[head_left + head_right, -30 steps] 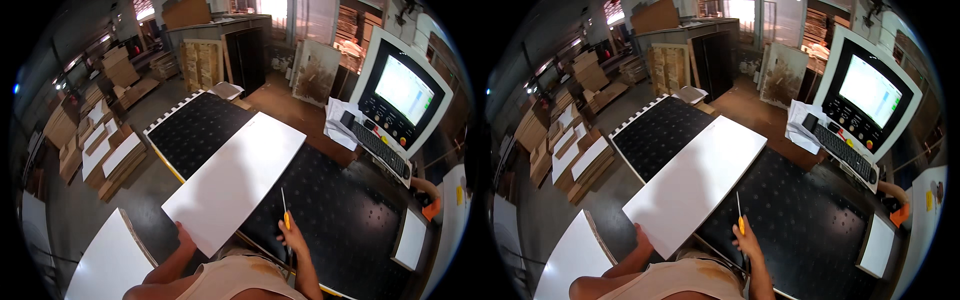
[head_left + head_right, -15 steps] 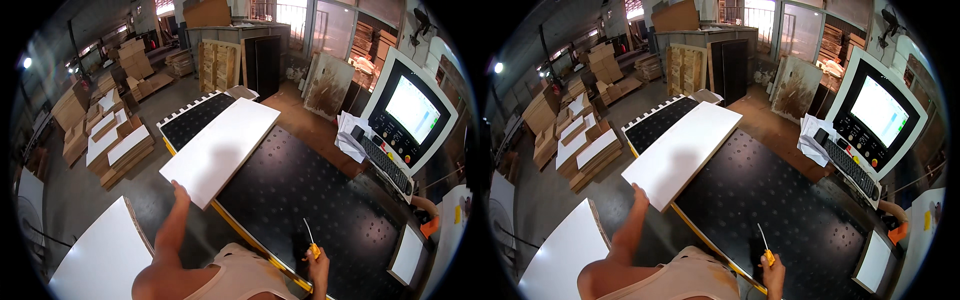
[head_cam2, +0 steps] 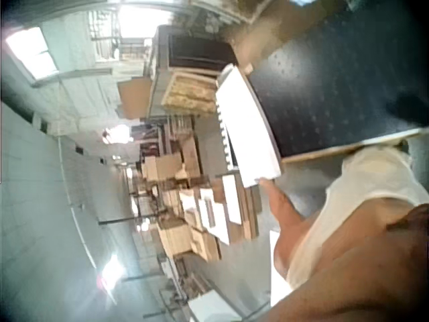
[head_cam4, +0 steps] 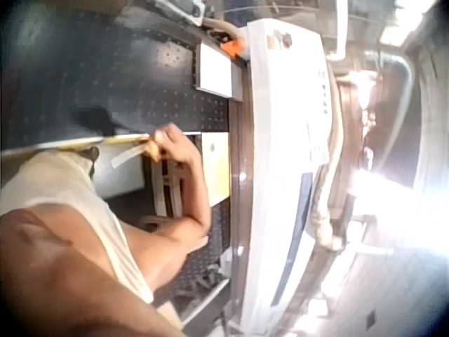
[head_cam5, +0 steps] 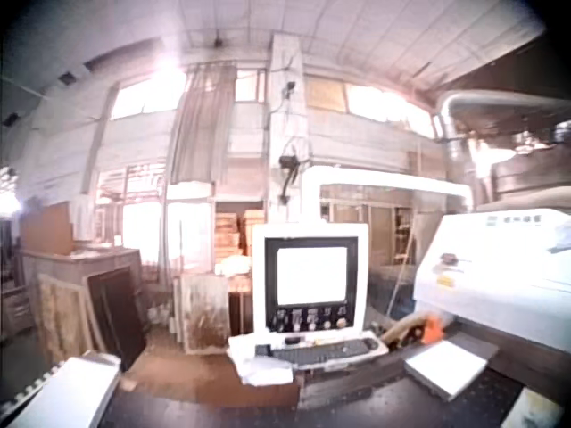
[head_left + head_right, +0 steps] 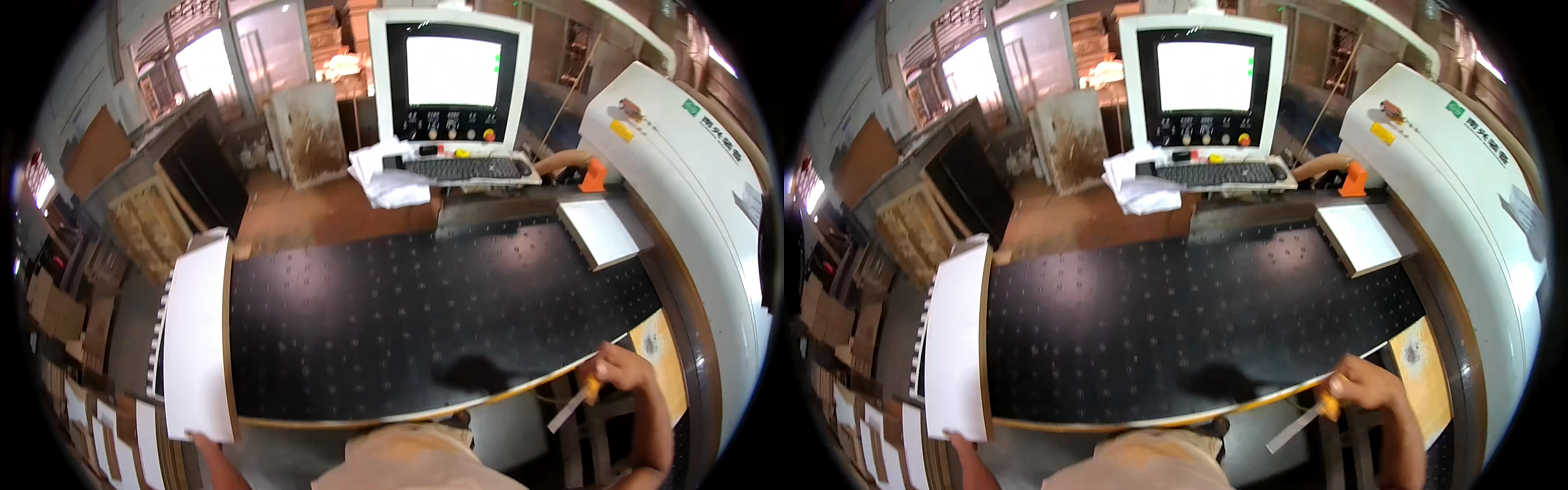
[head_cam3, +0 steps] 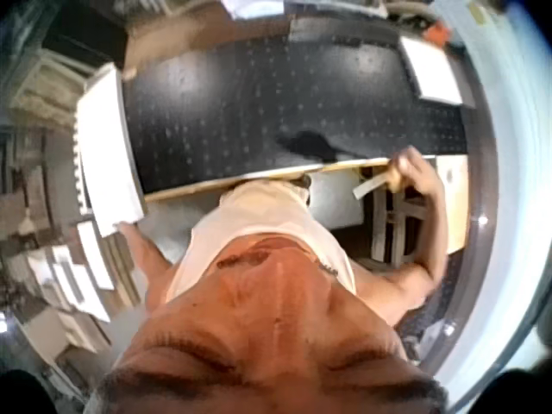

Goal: The person places panels onto a processing machine, uses a hand-held tool to work on the edges, uses an air nozzle to clean debris, and stacks the panels on a pallet.

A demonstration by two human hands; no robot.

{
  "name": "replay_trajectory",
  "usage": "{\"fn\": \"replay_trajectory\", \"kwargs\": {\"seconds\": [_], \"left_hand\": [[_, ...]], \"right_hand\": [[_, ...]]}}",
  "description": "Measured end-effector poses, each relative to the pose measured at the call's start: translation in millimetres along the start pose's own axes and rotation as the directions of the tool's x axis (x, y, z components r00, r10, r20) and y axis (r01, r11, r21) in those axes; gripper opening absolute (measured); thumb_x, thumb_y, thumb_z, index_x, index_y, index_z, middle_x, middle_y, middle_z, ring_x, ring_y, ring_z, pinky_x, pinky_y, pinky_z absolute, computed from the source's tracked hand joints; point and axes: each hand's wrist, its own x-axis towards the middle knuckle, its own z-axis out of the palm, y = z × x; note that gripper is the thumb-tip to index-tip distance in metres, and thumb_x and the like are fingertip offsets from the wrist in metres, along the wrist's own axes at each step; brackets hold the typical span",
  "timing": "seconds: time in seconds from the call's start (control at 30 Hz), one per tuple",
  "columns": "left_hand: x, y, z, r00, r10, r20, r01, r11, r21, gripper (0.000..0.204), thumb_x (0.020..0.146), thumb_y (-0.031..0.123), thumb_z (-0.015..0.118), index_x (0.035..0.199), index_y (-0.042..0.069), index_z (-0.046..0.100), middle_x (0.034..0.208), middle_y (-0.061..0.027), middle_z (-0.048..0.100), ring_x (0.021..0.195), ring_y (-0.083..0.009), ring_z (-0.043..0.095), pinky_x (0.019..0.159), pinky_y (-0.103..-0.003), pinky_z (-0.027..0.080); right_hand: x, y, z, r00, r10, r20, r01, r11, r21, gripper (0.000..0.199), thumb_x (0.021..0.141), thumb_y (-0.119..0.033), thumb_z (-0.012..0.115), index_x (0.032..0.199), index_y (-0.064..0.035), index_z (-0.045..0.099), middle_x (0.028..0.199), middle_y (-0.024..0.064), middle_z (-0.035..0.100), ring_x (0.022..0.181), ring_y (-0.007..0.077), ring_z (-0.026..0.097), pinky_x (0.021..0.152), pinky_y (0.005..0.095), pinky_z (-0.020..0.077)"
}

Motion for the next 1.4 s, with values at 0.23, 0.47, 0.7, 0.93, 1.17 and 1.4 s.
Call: {"fn": "replay_trajectory", "kwargs": {"seconds": [0.23, 0.47, 0.7, 0.93, 1.17, 1.4], "left_hand": [[15, 9, 39, 0.996, 0.070, -0.053, -0.064, 0.992, 0.105, 0.079, 0.103, 0.062, 0.038, 0.146, -0.004, 0.044, 0.146, -0.0192, 0.051, 0.132, -0.0375, 0.050, 0.111, -0.048, 0.041], [-14, 17, 148, 0.895, 0.440, -0.067, -0.296, 0.701, 0.649, 0.072, 0.102, 0.054, 0.045, 0.146, -0.004, 0.044, 0.147, -0.0203, 0.049, 0.134, -0.0371, 0.048, 0.113, -0.048, 0.038], [-155, 6, 253, 0.303, 0.878, 0.371, -0.704, -0.056, 0.708, 0.067, 0.102, 0.046, 0.051, 0.145, -0.005, 0.044, 0.148, -0.0215, 0.047, 0.135, -0.0368, 0.046, 0.115, -0.048, 0.036], [-340, -191, 369, 0.213, 0.027, 0.977, -0.913, 0.361, 0.189, 0.061, 0.093, 0.013, 0.063, 0.147, -0.005, 0.040, 0.152, -0.0247, 0.041, 0.143, -0.0364, 0.038, 0.119, -0.045, 0.030], [-469, -360, 444, -0.112, -0.282, 0.953, -0.880, 0.473, 0.037, 0.077, 0.097, 0.029, 0.065, 0.155, -0.005, 0.028, 0.157, -0.0282, 0.035, 0.147, -0.0381, 0.034, 0.119, -0.041, 0.030], [-522, -427, 522, 0.076, -0.309, 0.948, -0.623, 0.728, 0.288, 0.076, 0.101, 0.025, 0.060, 0.157, -0.005, 0.019, 0.160, -0.0275, 0.032, 0.147, -0.0352, 0.036, 0.118, -0.039, 0.032]], "right_hand": [[-86, -31, 30, 0.563, 0.672, -0.480, -0.807, 0.572, -0.147, 0.083, 0.082, -0.080, 0.060, 0.072, 0.0001, 0.076, 0.058, 0.0110, 0.066, 0.057, 0.0199, 0.069, 0.056, 0.0297, 0.0552], [-96, 28, 47, 0.313, 0.716, -0.624, -0.938, 0.338, -0.082, 0.090, 0.085, -0.084, 0.049, 0.073, 0.0023, 0.073, 0.069, 0.0183, 0.070, 0.068, 0.0326, 0.071, 0.067, 0.0435, 0.0545], [-240, 190, 21, -0.174, 0.313, -0.934, -0.924, 0.276, 0.265, 0.046, 0.098, -0.031, 0.054, 0.117, 0.0105, 0.050, 0.099, 0.0353, 0.068, 0.095, 0.0507, 0.067, 0.084, 0.0558, 0.0525], [-168, 221, 6, -0.180, 0.471, -0.864, -0.689, 0.566, 0.452, 0.043, 0.104, -0.035, 0.050, 0.119, 0.0053, 0.051, 0.098, 0.0268, 0.071, 0.091, 0.0425, 0.070, 0.074, 0.0493, 0.0551], [-66, 183, -5, 0.011, 0.257, -0.966, -0.704, 0.688, 0.175, 0.044, 0.103, -0.040, 0.053, 0.116, 0.0019, 0.045, 0.094, 0.0311, 0.069, 0.090, 0.0492, 0.068, 0.076, 0.0542, 0.0531], [-62, 254, -28, 0.023, 0.377, -0.926, -0.522, 0.795, 0.311, 0.048, 0.100, -0.040, 0.058, 0.120, 0.0035, 0.050, 0.103, 0.0320, 0.069, 0.094, 0.0471, 0.069, 0.079, 0.0510, 0.0547]]}}
